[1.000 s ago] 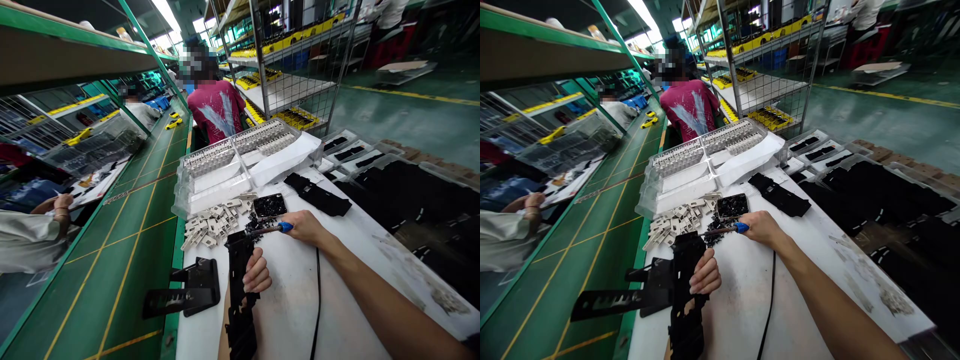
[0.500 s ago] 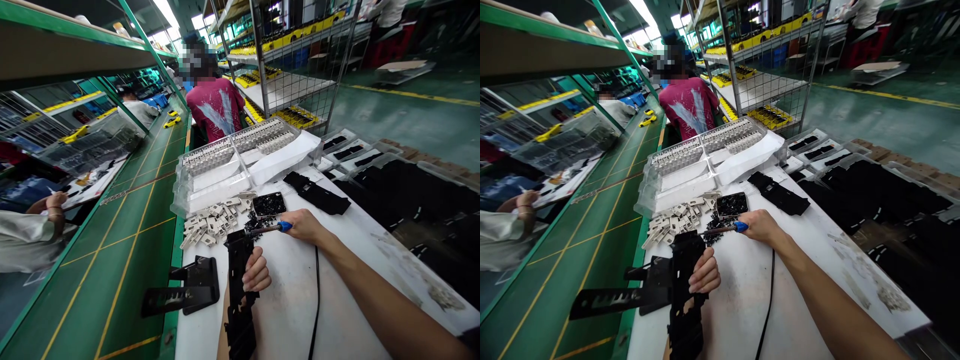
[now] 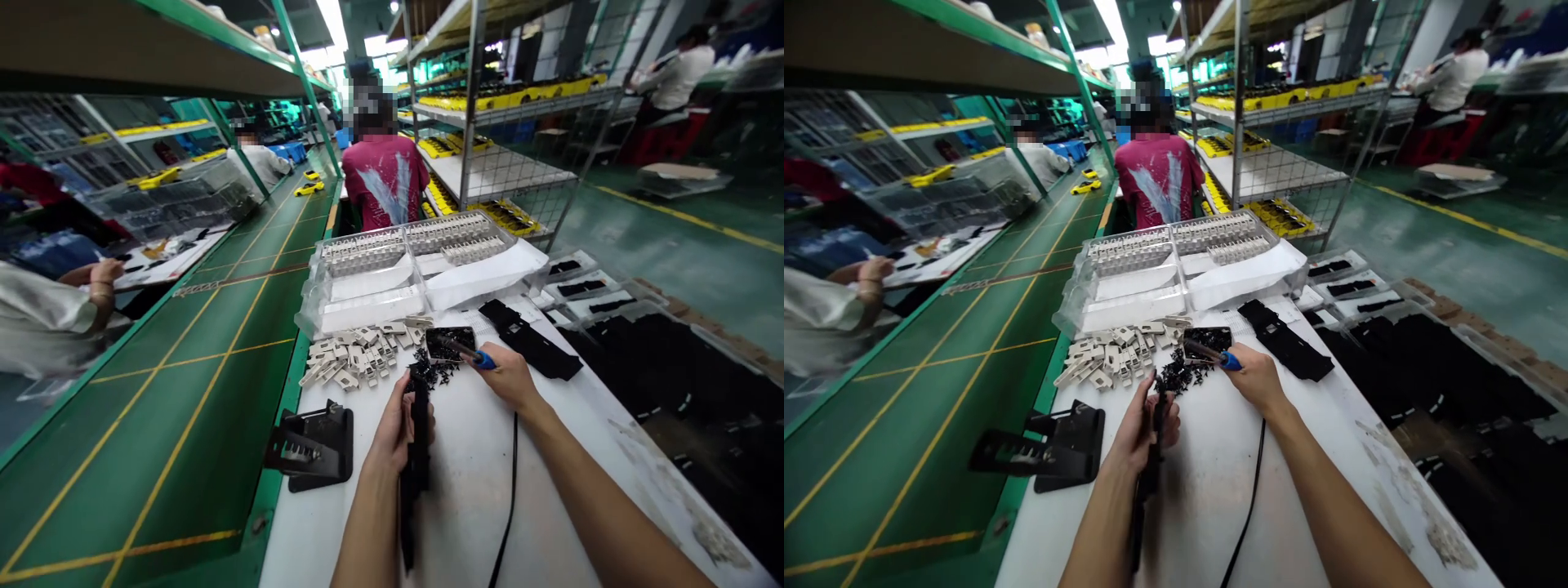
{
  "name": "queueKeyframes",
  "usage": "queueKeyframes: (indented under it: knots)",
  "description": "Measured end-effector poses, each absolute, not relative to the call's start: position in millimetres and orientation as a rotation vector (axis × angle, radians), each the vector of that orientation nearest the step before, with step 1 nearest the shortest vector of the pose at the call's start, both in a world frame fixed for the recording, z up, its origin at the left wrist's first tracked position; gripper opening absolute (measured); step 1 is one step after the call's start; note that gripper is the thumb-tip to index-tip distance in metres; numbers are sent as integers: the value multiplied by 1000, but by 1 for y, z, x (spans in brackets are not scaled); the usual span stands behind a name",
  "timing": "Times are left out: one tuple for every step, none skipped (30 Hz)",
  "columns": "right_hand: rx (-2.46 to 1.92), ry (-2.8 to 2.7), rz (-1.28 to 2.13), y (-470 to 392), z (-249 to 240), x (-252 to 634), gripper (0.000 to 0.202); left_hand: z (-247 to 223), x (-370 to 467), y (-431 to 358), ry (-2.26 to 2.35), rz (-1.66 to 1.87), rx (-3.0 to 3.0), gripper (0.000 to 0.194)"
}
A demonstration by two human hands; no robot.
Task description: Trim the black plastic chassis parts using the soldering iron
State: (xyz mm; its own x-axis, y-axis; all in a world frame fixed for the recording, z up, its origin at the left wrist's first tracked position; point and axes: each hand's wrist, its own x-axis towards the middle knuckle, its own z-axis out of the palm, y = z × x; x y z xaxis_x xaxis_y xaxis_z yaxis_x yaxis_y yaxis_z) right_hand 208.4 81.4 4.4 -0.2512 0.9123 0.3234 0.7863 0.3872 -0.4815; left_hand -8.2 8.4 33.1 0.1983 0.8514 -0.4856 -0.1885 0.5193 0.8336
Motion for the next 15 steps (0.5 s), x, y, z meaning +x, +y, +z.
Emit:
queueKeyframes:
  knots:
    - [-1499,-2068,281,84,8,207,45,31,-10,10,1181,875,718,60]
    - [-1543,-2051,268,88,13,204,45,29,-12,11,1220,925,723,59]
    - [-1580,-2047,259,94,18,200,44,27,-14,12,1252,963,732,55]
    - [-1609,-2056,254,101,24,196,41,25,-16,12,1267,982,745,50]
    - [-1631,-2078,252,110,29,189,38,23,-18,11,1267,985,764,45]
    - [-1645,-2109,252,119,34,182,36,22,-19,10,1257,979,783,42]
    - [-1653,-2145,253,129,38,174,34,20,-20,9,1244,967,802,41]
    - [-1658,-2181,255,139,41,166,32,19,-21,8,1234,956,818,41]
    - [-1664,-2214,260,149,42,157,30,18,-22,7,1231,949,830,41]
    - [-1670,-2240,268,157,42,148,28,17,-22,6,1236,947,838,39]
    - [-1675,-2259,278,165,42,140,27,16,-22,6,1244,948,843,36]
    - [-1679,-2271,292,171,40,132,25,15,-23,6,1253,954,847,34]
    - [-1679,-2277,309,176,38,126,23,13,-23,6,1258,963,850,32]
    - [-1675,-2275,328,179,36,121,22,12,-24,7,1261,976,853,30]
    - [-1666,-2267,350,181,35,118,21,11,-24,8,1259,991,855,29]
